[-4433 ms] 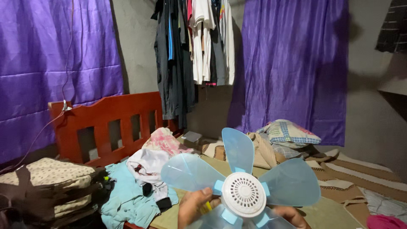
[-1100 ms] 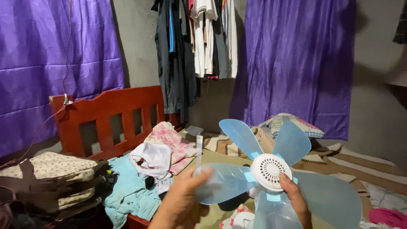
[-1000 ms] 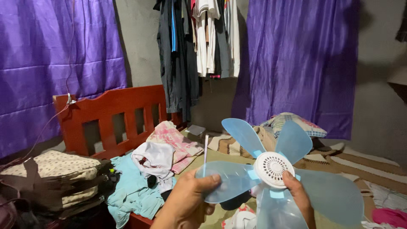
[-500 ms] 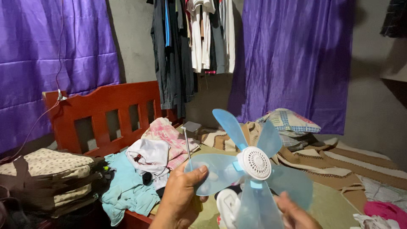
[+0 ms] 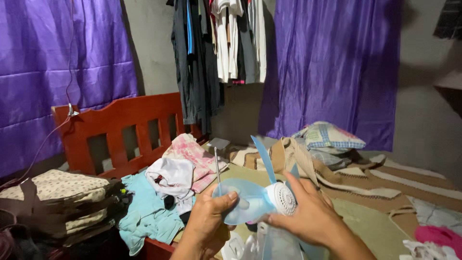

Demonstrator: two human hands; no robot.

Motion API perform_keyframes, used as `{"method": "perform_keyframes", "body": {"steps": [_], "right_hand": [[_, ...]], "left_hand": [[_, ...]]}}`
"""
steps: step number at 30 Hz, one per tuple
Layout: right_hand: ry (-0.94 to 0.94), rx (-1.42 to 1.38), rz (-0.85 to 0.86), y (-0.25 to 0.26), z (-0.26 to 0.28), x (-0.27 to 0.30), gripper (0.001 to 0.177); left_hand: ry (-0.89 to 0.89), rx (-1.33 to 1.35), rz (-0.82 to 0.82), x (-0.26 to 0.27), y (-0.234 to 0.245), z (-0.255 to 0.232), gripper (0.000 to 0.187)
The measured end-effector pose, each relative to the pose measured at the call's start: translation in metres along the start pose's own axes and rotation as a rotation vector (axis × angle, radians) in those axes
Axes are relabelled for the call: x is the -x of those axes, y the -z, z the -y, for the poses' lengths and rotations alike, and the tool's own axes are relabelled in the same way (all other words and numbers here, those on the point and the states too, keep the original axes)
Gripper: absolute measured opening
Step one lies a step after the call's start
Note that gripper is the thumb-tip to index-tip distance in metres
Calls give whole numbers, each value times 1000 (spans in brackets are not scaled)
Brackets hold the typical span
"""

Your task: The person uses a screwdriver to disassemble a small portable fan, removing screws from the fan head and base. They separate the fan head from the stand and continue unscrewing components of the base while holding the fan parts.

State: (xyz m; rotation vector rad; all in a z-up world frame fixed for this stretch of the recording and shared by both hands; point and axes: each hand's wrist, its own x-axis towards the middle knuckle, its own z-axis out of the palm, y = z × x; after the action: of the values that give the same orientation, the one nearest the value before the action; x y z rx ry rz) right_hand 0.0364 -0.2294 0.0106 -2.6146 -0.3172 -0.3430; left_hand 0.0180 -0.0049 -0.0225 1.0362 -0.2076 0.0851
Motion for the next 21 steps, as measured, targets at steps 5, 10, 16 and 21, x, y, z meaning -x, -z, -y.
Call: {"method": "perform_keyframes", "body": {"steps": [5, 10, 16, 21], "right_hand": [[-10, -78, 67, -7, 10, -16, 123], [-29, -98, 83, -17, 11, -23, 119], [90, -169, -112, -35, 9, -19, 102], [132, -90, -250, -34, 10, -15, 91]], "left_hand": [[-13, 66, -19, -3, 16, 6, 27], [-16, 164, 1, 3, 24, 4, 30], [-7, 129, -9, 8, 25, 6, 32], [38, -560, -137, 8, 29, -11, 28]]}}
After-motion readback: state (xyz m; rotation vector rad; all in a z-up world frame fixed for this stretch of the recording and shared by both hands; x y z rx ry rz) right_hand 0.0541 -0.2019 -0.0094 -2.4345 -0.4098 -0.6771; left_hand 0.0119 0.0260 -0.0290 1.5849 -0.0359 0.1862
